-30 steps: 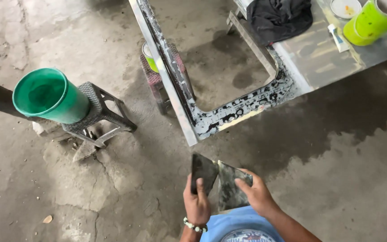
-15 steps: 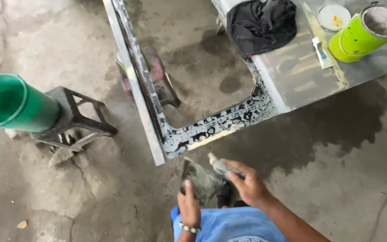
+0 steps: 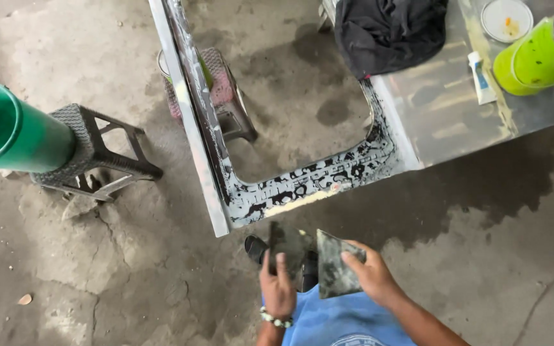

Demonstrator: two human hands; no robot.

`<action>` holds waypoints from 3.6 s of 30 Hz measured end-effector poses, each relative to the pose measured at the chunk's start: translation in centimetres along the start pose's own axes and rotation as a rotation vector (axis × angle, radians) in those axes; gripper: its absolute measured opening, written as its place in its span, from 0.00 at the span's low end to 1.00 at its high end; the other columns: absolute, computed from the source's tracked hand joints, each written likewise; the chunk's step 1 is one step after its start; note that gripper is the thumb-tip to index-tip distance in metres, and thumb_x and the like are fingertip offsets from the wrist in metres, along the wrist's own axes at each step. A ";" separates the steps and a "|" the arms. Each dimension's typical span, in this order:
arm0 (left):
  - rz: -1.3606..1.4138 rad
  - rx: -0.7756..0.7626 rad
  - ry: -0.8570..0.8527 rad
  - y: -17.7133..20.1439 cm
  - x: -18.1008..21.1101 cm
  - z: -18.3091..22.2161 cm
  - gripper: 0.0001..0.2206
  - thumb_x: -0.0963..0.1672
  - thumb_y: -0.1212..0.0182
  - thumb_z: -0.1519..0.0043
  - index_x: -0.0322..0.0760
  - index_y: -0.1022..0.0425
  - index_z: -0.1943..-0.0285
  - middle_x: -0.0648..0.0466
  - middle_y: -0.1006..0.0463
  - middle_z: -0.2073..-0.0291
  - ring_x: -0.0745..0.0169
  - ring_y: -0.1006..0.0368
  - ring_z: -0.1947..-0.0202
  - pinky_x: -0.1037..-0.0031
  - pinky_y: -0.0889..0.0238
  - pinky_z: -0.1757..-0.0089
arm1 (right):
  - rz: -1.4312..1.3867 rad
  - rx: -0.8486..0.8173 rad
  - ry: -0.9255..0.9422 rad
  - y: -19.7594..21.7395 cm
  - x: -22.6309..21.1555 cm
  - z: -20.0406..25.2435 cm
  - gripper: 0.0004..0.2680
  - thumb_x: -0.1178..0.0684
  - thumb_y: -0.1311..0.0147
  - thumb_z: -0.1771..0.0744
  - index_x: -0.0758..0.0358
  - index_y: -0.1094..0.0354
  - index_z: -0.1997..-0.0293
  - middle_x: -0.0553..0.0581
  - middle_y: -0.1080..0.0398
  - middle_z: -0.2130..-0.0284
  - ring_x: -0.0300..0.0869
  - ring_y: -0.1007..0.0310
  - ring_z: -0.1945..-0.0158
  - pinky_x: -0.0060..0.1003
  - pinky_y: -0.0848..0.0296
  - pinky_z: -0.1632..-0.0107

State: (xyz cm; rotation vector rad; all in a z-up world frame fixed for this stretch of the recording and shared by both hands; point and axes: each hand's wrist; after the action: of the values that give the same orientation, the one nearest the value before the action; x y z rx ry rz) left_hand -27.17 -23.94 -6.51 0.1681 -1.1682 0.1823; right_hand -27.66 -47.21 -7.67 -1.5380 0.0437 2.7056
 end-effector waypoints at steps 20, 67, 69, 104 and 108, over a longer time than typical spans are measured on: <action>-0.138 -0.119 -0.081 -3.5 -1.2 -0.7 0.16 0.45 0.51 0.30 0.28 0.27 0.41 0.44 0.17 0.57 0.55 0.22 0.57 0.71 0.32 0.52 | 1.353 -0.017 0.762 3.8 -7.5 -13.1 0.15 0.57 0.44 0.37 0.52 0.26 0.45 0.49 0.24 0.53 0.46 0.28 0.51 0.43 0.32 0.49; -0.157 -0.050 0.028 -3.1 -2.4 0.4 0.16 0.47 0.52 0.30 0.31 0.26 0.44 0.46 0.17 0.63 0.57 0.24 0.65 0.70 0.31 0.58 | 1.555 0.006 0.838 2.5 -0.9 -13.9 0.16 0.58 0.50 0.37 0.56 0.32 0.43 0.50 0.30 0.50 0.45 0.34 0.44 0.44 0.38 0.44; -0.157 -0.043 0.100 -3.1 -2.0 0.5 0.17 0.48 0.53 0.30 0.31 0.26 0.44 0.46 0.17 0.64 0.56 0.25 0.66 0.70 0.31 0.59 | 1.564 -0.017 0.827 2.5 -0.5 -13.3 0.17 0.59 0.50 0.38 0.56 0.31 0.44 0.50 0.29 0.51 0.45 0.34 0.45 0.44 0.38 0.45; -0.184 -0.004 0.023 -2.1 -3.5 -0.3 0.17 0.47 0.53 0.29 0.29 0.26 0.43 0.45 0.18 0.65 0.56 0.27 0.68 0.70 0.32 0.60 | 1.581 0.005 0.853 2.5 -2.2 -12.2 0.14 0.57 0.53 0.36 0.57 0.32 0.43 0.52 0.30 0.51 0.45 0.33 0.46 0.44 0.37 0.45; -0.065 -0.021 0.009 -2.4 -4.0 -1.0 0.17 0.47 0.52 0.30 0.28 0.28 0.42 0.44 0.17 0.63 0.56 0.25 0.65 0.69 0.31 0.59 | 1.551 0.009 0.879 2.3 -2.9 -13.0 0.15 0.58 0.52 0.37 0.56 0.32 0.44 0.51 0.29 0.52 0.45 0.33 0.46 0.44 0.37 0.45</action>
State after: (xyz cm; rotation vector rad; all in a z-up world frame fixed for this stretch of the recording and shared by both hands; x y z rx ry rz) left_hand -27.30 -26.25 -10.68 0.1865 -1.1539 0.1140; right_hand -15.14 -50.09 -11.77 -3.4215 1.9001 1.9774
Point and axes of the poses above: each hand's wrist, its own z-axis away from the middle knuckle, its own y-axis out of the back of the hand, x = y × z
